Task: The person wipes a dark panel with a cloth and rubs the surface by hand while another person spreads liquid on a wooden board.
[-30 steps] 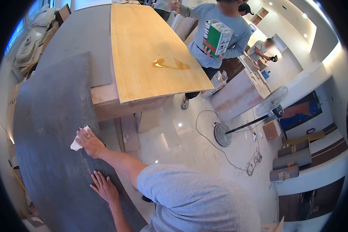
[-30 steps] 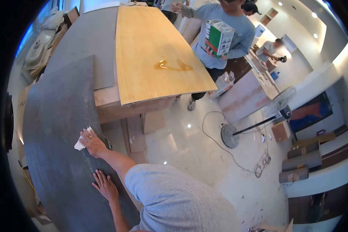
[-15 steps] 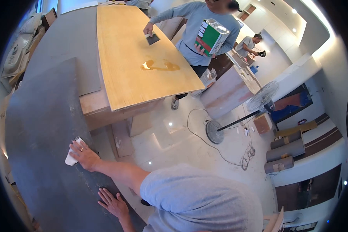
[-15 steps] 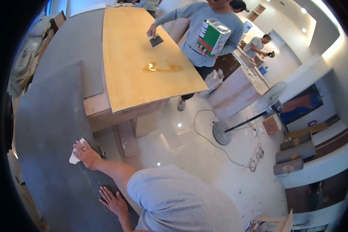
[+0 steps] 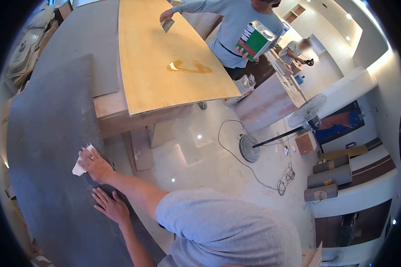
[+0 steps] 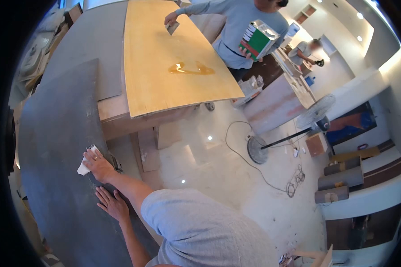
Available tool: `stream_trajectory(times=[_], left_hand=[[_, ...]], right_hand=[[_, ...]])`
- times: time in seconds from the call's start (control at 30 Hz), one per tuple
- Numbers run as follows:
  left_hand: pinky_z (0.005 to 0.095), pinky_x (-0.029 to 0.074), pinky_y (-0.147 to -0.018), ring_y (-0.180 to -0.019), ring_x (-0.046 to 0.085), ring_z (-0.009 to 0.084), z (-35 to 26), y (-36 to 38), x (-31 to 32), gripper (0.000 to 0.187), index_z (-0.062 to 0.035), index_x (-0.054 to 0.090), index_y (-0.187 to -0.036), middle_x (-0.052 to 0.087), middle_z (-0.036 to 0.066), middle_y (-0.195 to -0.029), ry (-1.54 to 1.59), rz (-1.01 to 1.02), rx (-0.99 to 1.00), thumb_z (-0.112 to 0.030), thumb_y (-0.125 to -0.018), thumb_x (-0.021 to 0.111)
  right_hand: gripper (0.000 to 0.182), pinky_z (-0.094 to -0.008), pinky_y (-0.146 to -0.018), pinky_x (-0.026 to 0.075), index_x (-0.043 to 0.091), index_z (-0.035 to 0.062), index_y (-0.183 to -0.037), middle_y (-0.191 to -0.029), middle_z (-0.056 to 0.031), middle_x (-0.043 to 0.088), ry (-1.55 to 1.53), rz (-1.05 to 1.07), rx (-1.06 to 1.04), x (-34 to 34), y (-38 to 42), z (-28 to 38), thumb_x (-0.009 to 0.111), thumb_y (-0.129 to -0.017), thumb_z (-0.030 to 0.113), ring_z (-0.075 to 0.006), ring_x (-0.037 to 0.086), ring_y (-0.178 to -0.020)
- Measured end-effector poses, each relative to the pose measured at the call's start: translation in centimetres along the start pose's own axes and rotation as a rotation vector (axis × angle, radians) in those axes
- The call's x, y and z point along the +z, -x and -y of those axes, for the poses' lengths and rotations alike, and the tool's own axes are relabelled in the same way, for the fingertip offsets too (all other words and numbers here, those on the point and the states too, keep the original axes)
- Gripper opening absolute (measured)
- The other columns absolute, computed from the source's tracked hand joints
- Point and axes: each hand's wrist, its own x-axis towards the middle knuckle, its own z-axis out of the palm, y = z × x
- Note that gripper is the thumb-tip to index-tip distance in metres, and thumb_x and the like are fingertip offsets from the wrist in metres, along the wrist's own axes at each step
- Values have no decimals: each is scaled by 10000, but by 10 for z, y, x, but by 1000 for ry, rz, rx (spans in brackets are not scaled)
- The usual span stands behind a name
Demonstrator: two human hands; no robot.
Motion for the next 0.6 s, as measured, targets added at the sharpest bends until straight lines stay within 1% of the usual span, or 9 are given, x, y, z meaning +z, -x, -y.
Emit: stream_trajectory(times=[0.23, 0.3, 0.33, 0.37, 0.4, 0.43, 0.47, 0.57, 0.6], left_hand=[[545, 117, -1221, -1551, 174, 258, -4, 26, 0, 640, -55, 283, -1580, 220, 65, -1676, 22, 38, 56, -429, -1067, 361], [546, 127, -1217, -1550, 179, 267, -8, 29, 2, 652, -37, 287, -1574, 219, 86, -1675, 44, 36, 45, -408, -1053, 411], [527, 215, -1189, -1513, 272, 290, -11, 30, 3, 653, -5, 362, -1524, 311, 125, -1629, 23, -15, 50, -374, -1007, 512], [527, 262, -1171, -1486, 310, 323, -18, 26, -16, 670, 0, 407, -1493, 366, 142, -1588, 151, 28, 62, -349, -955, 602], [509, 291, -1153, -1457, 344, 329, -21, 26, -25, 639, 0, 453, -1449, 411, 143, -1547, 200, -4, 68, -325, -930, 636], [497, 301, -1151, -1448, 353, 327, -21, 28, -31, 622, 5, 470, -1428, 418, 146, -1538, 220, 14, 79, -305, -918, 647], [496, 288, -1164, -1470, 324, 323, -23, 34, -28, 628, 12, 465, -1434, 409, 143, -1549, 218, -34, 81, -300, -918, 640], [476, 230, -1214, -1502, 298, 280, -20, 50, -16, 638, -1, 444, -1478, 351, 130, -1606, 285, -49, 36, -343, -961, 594], [469, 227, -1218, -1506, 292, 264, -16, 55, -21, 642, -2, 433, -1488, 338, 130, -1614, 245, 8, 25, -357, -972, 578]], right_hand=[[503, -526, -1254, 131, 516, 116, -1419, -1578, -165, 369, 5, -8, 5, 4, 2, -1, 515, -920, 177, -354, 231, -1518], [493, -532, -1235, 191, 522, 117, -1401, -1530, -174, 429, 59, -76, -27, 10, 1, -13, 528, -909, 162, -355, 305, -1486], [489, -535, -1226, 221, 525, 118, -1391, -1506, -178, 459, 59, -102, -50, 22, -3, -14, 535, -904, 155, -356, 343, -1470], [487, -532, -1223, 230, 547, 71, -1373, -1481, -218, 474, -66, -132, -27, 13, -3, -17, 523, -892, 139, -402, 361, -1447], [469, -546, -1195, 269, 547, 29, -1353, -1460, -257, 476, -203, -165, 105, -7, -5, -5, 516, -897, 131, -430, 405, -1404], [471, -562, -1171, 295, 528, 12, -1362, -1457, -277, 469, -27, -111, 27, -27, -1, 0, 508, -906, 129, -440, 427, -1379], [479, -557, -1179, 278, 523, 2, -1365, -1460, -271, 468, -25, -71, 44, -21, -2, -5, 503, -898, 107, -446, 421, -1381], [495, -560, -1190, 236, 583, 123, -1362, -1481, -218, 473, 96, -87, -144, -8, -7, -16, 527, -870, 105, -396, 379, -1432], [529, -554, -1200, 219, 561, 172, -1394, -1511, -174, 455, 216, -46, -134, -8, -4, -8, 568, -868, 128, -379, 351, -1452]])
